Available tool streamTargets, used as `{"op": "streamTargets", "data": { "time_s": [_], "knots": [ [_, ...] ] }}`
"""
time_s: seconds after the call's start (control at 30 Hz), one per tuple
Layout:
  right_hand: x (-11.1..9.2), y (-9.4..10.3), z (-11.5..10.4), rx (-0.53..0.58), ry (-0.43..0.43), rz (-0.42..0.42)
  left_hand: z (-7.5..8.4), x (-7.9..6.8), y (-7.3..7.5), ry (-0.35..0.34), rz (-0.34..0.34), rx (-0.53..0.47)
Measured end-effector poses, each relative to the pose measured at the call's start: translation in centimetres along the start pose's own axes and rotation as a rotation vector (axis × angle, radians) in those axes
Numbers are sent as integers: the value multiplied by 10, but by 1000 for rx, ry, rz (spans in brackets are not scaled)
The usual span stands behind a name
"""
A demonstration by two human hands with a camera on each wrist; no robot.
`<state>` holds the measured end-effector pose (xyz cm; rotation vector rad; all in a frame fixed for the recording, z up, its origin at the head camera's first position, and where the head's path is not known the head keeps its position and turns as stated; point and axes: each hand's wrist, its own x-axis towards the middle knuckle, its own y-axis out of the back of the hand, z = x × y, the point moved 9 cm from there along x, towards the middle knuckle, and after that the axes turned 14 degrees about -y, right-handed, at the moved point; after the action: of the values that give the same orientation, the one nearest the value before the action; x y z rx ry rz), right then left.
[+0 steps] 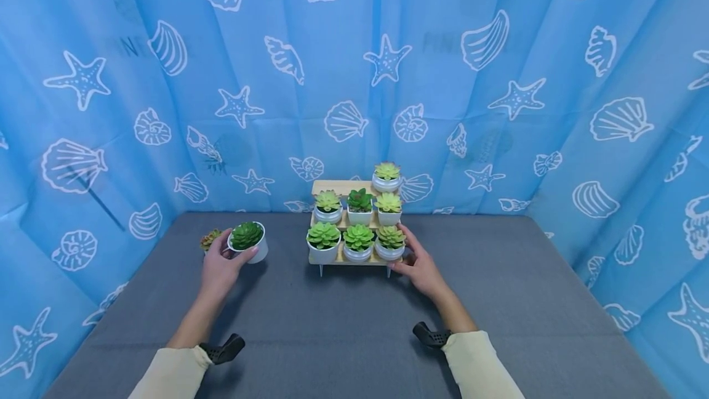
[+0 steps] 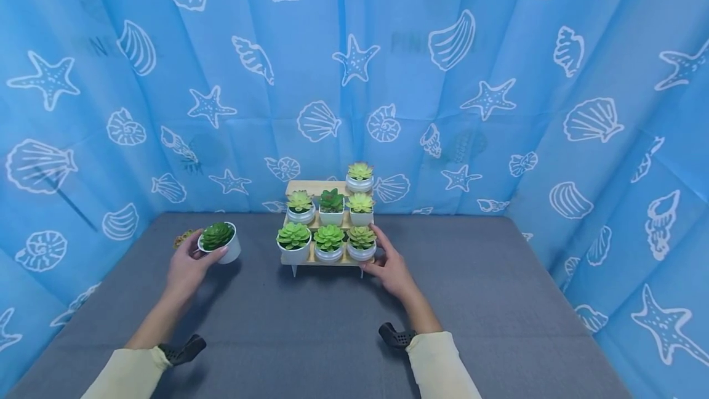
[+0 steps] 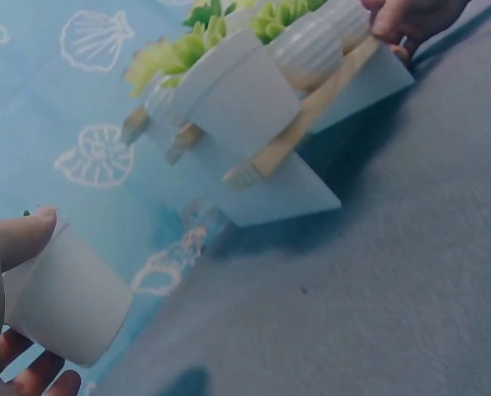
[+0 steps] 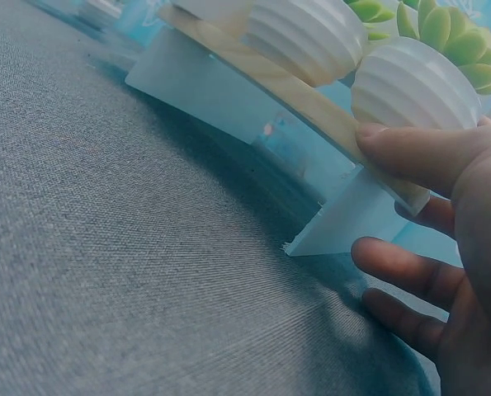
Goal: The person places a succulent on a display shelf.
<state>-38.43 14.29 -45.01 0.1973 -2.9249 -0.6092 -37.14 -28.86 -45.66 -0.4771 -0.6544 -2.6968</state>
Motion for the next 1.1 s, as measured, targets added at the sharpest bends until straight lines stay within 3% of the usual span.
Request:
{"op": "streamTargets", "data": {
  "time_s": [0.2,0.3,0.53,0.8,1.1],
  "knots": [
    [-6,1,-9,31,-80,-38,60,5,-6,-19,-52,-37],
    [-11,1,-19,35,-87,-38,81,11,-11,-46,-86,-56],
    [-15,0,-26,26,-74,-36,84,31,-18,-24,-115,-6],
    [-13,0,-26,35,-68,-41,90,51,-21,29,-110,-61],
    [-14,1,-27,35,-60,-36,103,80,-25,-1,-99,-28]
  ]
}}
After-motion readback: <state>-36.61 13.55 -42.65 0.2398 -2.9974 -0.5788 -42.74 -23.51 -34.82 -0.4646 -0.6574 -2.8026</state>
